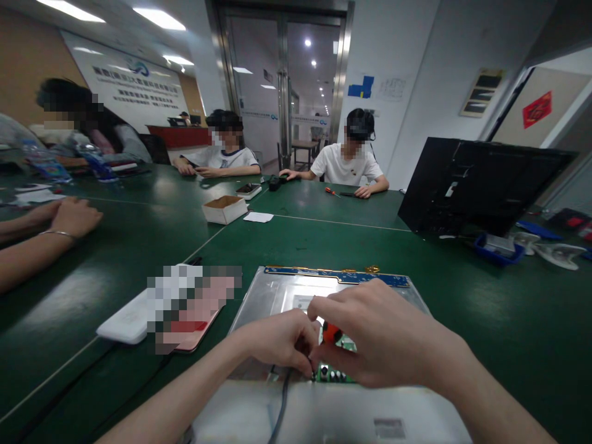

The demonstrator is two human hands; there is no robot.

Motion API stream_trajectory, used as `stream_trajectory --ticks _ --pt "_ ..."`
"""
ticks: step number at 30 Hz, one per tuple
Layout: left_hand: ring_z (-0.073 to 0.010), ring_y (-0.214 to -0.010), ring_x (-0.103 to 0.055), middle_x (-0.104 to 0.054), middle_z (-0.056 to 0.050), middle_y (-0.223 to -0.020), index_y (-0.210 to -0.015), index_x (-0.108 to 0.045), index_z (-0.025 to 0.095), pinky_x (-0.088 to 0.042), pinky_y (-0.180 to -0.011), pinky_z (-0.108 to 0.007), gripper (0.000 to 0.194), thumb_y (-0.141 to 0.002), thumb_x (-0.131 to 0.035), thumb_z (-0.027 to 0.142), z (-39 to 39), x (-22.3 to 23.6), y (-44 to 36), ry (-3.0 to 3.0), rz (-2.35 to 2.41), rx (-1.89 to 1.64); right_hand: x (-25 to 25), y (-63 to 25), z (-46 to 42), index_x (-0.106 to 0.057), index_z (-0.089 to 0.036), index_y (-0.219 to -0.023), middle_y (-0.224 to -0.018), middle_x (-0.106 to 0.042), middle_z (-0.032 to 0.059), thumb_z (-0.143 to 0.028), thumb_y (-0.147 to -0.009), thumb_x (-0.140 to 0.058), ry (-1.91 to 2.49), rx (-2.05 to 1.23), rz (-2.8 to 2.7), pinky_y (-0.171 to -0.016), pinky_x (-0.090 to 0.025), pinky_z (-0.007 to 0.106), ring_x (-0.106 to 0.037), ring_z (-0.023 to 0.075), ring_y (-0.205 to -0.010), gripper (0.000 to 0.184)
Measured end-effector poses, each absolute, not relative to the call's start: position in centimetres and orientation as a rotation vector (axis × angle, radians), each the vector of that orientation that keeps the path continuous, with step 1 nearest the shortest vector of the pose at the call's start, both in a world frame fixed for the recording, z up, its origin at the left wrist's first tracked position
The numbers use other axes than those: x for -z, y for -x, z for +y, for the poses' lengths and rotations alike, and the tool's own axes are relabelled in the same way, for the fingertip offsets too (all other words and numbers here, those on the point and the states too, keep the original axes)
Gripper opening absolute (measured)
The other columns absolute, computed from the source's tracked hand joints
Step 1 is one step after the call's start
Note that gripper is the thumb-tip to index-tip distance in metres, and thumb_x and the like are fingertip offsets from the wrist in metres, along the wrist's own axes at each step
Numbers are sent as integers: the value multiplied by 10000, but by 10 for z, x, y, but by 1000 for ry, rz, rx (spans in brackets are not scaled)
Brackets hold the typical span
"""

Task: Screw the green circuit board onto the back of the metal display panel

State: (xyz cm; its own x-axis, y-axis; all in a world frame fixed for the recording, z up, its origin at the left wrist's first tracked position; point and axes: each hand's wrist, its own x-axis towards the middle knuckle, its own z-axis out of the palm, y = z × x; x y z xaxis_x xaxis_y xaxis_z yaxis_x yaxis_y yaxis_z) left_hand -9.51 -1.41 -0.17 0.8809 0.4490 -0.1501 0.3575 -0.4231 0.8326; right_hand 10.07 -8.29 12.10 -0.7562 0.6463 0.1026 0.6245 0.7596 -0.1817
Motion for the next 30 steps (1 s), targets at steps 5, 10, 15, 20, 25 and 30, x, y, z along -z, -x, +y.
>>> stream_trajectory --ticks 5,10,15,20,25,30 --pt "-147 -621 -600 -661 13 -691 -805 -718 165 -465 -579 -216 141 -665 -725 150 -15 1 95 -1997 589 -86 -124 -103 -84 -502 -198 -858 -793 -607 -12 -223 -784 -570 955 -267 -2787 -514 -237 253 -448 115 -618 104" --pt "-147 -629 -595 -653 18 -687 -793 -715 173 -464 -584 -219 140 -657 -737 149 -15 0 95 -2002 574 -96 -121 -100 -81 -508 -208 -897 -797 -636 -19 -234 -845 -527 1011 -211 -2787 -509 -216 254 -462 114 -612 61" --pt "-134 -612 -563 -636 19 -679 -749 -705 165 -436 -561 -211 106 -656 -755 176 -13 0 95 -2060 568 -119 -120 -99 -80 -514 -215 -876 -763 -640 -24 -296 -886 -516 1039 -157 -2791 -509 -201 257 -452 111 -593 81" --pt "-133 -594 -585 -654 22 -669 -799 -723 168 -444 -558 -208 130 -671 -727 149 -14 0 94 -2012 573 -99 -123 -103 -83 -500 -200 -842 -777 -606 -18 -240 -781 -589 939 -277 -2779 -527 -252 247 -453 112 -623 115" --pt "-159 -671 -612 -680 13 -722 -828 -735 183 -461 -618 -232 154 -674 -740 184 -14 1 96 -2034 631 -45 -121 -101 -82 -506 -199 -857 -771 -614 -14 -211 -811 -564 970 -238 -2789 -509 -216 252 -434 106 -594 75" --pt "-162 -677 -595 -667 7 -731 -847 -730 172 -438 -588 -231 154 -700 -742 219 -13 5 98 -2108 653 -53 -119 -99 -81 -517 -216 -840 -696 -601 -34 -322 -880 -553 992 -156 -2788 -498 -178 258 -391 104 -549 119"
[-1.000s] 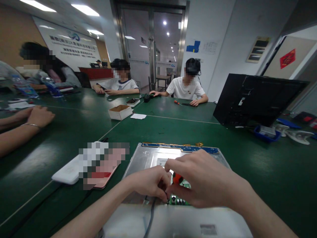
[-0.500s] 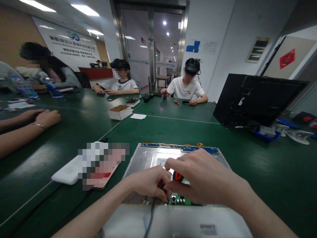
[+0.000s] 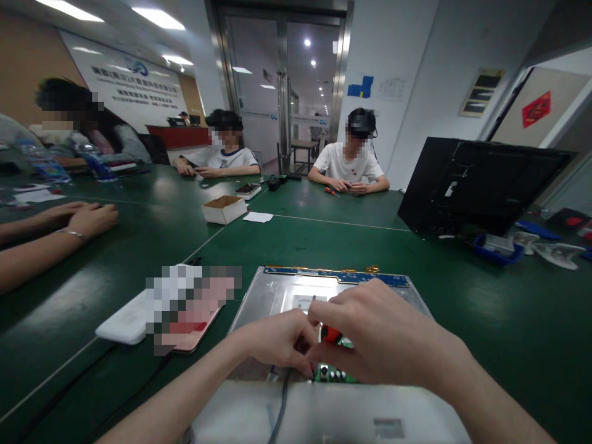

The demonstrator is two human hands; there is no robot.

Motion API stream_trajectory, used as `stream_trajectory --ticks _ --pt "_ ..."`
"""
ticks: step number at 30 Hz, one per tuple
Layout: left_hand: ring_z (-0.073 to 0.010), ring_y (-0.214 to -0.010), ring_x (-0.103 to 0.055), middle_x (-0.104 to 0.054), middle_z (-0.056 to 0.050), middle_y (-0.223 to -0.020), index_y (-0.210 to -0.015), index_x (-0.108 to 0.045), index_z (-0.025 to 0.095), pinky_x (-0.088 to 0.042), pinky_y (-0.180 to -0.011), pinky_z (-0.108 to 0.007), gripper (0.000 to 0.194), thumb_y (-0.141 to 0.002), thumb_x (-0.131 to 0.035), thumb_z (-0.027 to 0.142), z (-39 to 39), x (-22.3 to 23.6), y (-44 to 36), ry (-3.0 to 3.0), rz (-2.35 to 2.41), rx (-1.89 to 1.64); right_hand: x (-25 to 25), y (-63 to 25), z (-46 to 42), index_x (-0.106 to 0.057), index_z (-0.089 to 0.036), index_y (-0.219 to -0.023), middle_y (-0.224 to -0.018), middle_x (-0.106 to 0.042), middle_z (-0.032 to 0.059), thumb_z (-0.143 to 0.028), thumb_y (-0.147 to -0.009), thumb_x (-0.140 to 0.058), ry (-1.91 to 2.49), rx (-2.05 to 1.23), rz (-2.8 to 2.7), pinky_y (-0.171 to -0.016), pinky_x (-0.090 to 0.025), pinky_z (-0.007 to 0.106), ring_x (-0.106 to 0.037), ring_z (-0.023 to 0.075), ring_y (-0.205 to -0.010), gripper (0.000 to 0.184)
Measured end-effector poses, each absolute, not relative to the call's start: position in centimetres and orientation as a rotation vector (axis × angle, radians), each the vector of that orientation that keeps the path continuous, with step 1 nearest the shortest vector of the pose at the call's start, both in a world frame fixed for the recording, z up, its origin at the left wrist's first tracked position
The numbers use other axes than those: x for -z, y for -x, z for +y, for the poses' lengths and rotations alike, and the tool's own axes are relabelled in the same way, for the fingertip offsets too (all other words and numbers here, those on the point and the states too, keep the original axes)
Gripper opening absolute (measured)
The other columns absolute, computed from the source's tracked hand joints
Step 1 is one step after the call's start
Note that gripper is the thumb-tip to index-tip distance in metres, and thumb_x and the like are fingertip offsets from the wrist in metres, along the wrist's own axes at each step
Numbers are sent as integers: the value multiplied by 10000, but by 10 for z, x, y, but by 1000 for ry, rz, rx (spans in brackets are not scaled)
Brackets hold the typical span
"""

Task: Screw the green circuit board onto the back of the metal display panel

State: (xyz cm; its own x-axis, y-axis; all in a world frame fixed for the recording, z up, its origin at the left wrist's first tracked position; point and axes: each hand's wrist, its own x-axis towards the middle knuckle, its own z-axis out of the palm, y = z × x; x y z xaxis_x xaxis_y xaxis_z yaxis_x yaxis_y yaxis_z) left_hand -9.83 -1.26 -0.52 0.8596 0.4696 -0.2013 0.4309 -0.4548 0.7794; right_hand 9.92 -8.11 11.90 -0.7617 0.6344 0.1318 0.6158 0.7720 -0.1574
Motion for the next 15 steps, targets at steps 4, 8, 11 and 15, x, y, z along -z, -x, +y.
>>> stream_trajectory --ticks 4,8,11,15 --pt "-165 -690 -598 -670 3 -729 -819 -730 170 -454 -606 -237 124 -699 -733 200 -14 5 97 -2091 608 -93 -121 -101 -84 -499 -209 -827 -757 -592 -27 -269 -811 -580 925 -219 -2781 -506 -224 247 -416 108 -597 103" --pt "-161 -686 -606 -681 9 -728 -809 -734 182 -474 -641 -241 116 -695 -732 200 -16 3 96 -2056 600 -116 -121 -102 -86 -482 -203 -836 -775 -582 -27 -203 -770 -579 902 -249 -2783 -502 -233 244 -422 103 -607 118" --pt "-154 -664 -599 -676 9 -717 -831 -738 182 -457 -602 -224 149 -684 -739 200 -15 4 96 -2060 610 -91 -121 -100 -85 -490 -207 -836 -742 -587 -31 -227 -819 -564 959 -187 -2785 -492 -204 246 -396 100 -574 79" --pt "-145 -638 -583 -664 8 -712 -826 -733 163 -422 -559 -211 152 -677 -730 187 -12 5 97 -2098 621 -76 -122 -98 -84 -521 -212 -835 -667 -576 -32 -331 -886 -548 1037 -129 -2796 -490 -175 257 -380 103 -534 133"
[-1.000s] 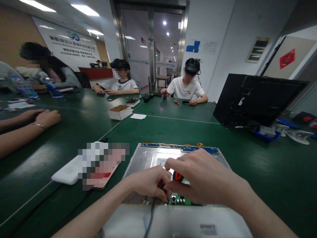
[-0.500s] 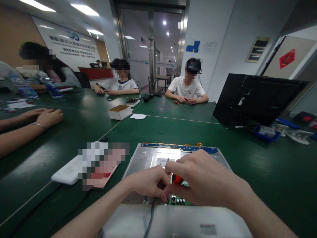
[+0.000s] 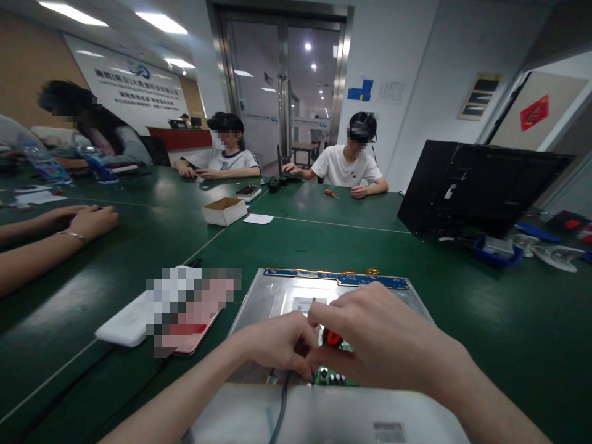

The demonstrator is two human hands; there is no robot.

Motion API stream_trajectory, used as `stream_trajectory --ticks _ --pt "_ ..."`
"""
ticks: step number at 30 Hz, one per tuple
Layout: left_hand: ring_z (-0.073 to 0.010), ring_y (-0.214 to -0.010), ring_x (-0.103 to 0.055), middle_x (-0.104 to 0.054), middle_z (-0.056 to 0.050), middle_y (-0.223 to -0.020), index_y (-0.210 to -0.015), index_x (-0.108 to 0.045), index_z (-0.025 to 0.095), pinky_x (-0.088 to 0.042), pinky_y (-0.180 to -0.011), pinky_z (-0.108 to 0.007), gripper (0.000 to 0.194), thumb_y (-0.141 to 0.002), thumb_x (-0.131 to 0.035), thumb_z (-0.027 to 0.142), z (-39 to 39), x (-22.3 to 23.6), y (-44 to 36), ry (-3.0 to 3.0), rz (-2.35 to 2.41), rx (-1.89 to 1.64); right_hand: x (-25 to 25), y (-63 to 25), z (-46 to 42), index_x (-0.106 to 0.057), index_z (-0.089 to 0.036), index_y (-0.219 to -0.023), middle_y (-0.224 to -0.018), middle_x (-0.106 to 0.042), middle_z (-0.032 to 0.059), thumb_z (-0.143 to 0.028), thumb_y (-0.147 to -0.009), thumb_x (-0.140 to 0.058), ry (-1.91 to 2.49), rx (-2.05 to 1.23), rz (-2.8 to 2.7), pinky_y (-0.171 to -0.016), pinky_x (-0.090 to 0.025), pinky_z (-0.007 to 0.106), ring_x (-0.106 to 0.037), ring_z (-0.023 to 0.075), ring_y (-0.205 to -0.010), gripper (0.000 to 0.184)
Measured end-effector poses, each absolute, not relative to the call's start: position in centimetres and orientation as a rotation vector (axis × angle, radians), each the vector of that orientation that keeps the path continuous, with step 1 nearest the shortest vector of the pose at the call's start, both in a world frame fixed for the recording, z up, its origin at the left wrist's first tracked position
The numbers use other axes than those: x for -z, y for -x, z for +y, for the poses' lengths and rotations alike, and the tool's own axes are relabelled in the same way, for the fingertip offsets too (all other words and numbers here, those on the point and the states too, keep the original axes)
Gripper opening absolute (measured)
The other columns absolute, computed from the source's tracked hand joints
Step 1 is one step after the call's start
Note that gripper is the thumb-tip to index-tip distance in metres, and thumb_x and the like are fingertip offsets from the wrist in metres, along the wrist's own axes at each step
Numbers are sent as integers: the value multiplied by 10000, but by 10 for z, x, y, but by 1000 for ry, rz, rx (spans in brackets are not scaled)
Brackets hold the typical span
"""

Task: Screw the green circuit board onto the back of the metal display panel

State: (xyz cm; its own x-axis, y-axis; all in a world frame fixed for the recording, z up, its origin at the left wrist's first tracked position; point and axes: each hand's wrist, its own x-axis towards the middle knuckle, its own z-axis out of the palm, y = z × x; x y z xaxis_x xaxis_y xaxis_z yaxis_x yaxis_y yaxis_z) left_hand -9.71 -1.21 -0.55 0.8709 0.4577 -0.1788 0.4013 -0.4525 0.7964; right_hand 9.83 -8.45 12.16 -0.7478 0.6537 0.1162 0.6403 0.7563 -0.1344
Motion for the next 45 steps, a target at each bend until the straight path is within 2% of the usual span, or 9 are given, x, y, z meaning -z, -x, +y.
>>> stream_trajectory --ticks 5,8,13,17,22,27,45 --pt "-138 -615 -581 -670 12 -692 -774 -727 167 -437 -563 -210 121 -654 -739 163 -12 6 96 -2060 560 -131 -125 -99 -88 -502 -213 -856 -765 -603 -17 -282 -812 -574 981 -217 -2799 -503 -215 260 -449 119 -599 109" --pt "-136 -622 -589 -681 18 -703 -785 -729 180 -450 -579 -210 108 -681 -710 161 -14 5 96 -2031 546 -142 -125 -99 -89 -481 -211 -856 -775 -595 -18 -230 -778 -570 965 -232 -2800 -495 -217 260 -439 115 -597 120" --pt "-134 -625 -576 -660 28 -692 -803 -723 176 -429 -573 -208 127 -677 -722 171 -15 5 96 -2029 601 -102 -123 -98 -88 -482 -210 -853 -754 -610 -14 -234 -827 -530 1007 -169 -2800 -495 -193 254 -422 114 -578 59" --pt "-118 -595 -535 -593 51 -642 -767 -705 180 -379 -543 -198 80 -690 -706 159 -14 3 97 -2101 645 -70 -122 -97 -87 -510 -215 -866 -676 -588 -18 -302 -865 -537 1068 -118 -2789 -491 -164 254 -401 113 -543 91" --pt "-133 -643 -565 -623 61 -676 -760 -695 210 -417 -596 -208 118 -671 -723 139 -13 1 97 -2075 600 -81 -123 -98 -88 -509 -212 -872 -720 -602 -15 -307 -838 -558 1025 -180 -2811 -495 -194 262 -438 117 -565 112" --pt "-148 -671 -596 -683 13 -740 -810 -719 172 -463 -630 -225 125 -688 -707 146 -16 3 96 -2043 561 -141 -125 -99 -91 -502 -210 -895 -839 -616 -10 -230 -768 -574 964 -280 -2813 -514 -244 273 -493 126 -654 148" --pt "-126 -609 -576 -647 42 -666 -804 -715 185 -452 -584 -202 137 -676 -708 138 -15 8 96 -2042 599 -134 -123 -98 -89 -503 -206 -826 -735 -605 -20 -241 -842 -527 1019 -164 -2812 -504 -206 269 -444 113 -585 45"
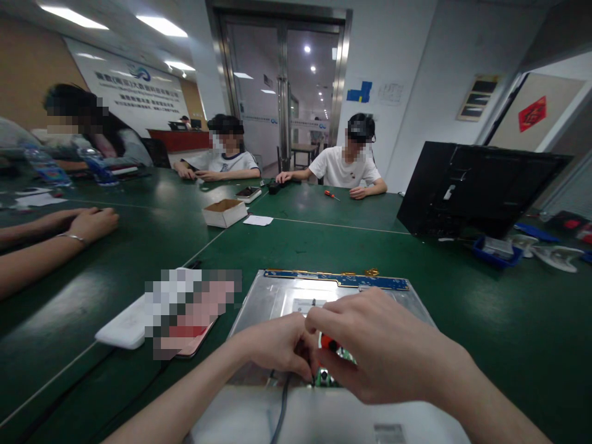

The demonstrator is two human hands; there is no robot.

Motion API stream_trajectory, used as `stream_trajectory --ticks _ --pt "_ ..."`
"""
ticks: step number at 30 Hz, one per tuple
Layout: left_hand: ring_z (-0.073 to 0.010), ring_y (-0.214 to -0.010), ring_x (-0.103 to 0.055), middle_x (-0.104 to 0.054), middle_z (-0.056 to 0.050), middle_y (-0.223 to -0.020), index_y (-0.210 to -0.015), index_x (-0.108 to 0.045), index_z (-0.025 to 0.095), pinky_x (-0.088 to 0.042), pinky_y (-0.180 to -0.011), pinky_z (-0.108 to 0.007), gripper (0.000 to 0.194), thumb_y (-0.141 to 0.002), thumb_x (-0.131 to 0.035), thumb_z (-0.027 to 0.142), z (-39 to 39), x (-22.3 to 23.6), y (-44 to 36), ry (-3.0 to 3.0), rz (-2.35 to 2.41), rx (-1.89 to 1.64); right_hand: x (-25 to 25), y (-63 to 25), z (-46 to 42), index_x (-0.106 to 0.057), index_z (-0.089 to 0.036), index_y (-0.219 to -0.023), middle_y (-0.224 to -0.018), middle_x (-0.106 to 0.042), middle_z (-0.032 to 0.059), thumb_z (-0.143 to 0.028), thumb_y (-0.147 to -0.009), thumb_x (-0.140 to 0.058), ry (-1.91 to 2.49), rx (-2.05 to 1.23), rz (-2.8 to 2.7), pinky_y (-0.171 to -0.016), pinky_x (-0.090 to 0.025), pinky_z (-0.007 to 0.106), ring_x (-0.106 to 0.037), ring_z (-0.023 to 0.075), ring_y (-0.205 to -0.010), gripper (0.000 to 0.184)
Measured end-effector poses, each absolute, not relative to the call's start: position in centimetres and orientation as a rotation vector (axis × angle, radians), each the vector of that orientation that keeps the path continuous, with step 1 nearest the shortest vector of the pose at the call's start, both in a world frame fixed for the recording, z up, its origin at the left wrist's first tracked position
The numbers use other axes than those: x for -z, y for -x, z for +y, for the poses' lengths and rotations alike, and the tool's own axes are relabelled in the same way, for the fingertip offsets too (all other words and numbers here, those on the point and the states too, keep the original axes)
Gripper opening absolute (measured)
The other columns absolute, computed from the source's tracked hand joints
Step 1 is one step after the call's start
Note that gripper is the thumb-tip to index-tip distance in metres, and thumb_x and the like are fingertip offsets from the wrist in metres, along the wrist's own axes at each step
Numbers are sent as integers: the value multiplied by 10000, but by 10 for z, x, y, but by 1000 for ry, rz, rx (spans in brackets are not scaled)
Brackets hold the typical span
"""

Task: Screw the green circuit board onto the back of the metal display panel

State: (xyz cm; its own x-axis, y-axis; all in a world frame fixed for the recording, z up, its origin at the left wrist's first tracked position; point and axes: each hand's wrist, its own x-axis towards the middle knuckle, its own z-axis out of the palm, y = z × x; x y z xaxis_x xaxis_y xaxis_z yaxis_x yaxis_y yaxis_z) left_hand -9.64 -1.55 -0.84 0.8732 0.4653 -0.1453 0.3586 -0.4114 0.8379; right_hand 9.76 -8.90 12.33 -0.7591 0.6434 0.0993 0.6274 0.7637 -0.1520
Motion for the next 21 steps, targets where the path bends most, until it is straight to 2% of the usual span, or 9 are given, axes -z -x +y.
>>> stream_trajectory --ticks 11,21 --pt "-129 -630 -572 -625 71 -646 -783 -700 216 -424 -593 -206 139 -709 -653 109 -15 7 98 -2073 617 -115 -122 -96 -87 -517 -200 -833 -731 -619 -14 -240 -851 -518 1032 -148 -2799 -502 -178 262 -412 107 -574 44" --pt "-132 -626 -558 -622 30 -675 -791 -699 171 -419 -565 -198 115 -688 -681 125 -11 7 99 -2196 581 -68 -124 -95 -88 -526 -205 -820 -663 -602 -18 -269 -865 -529 1077 -110 -2783 -499 -170 254 -398 107 -548 79"
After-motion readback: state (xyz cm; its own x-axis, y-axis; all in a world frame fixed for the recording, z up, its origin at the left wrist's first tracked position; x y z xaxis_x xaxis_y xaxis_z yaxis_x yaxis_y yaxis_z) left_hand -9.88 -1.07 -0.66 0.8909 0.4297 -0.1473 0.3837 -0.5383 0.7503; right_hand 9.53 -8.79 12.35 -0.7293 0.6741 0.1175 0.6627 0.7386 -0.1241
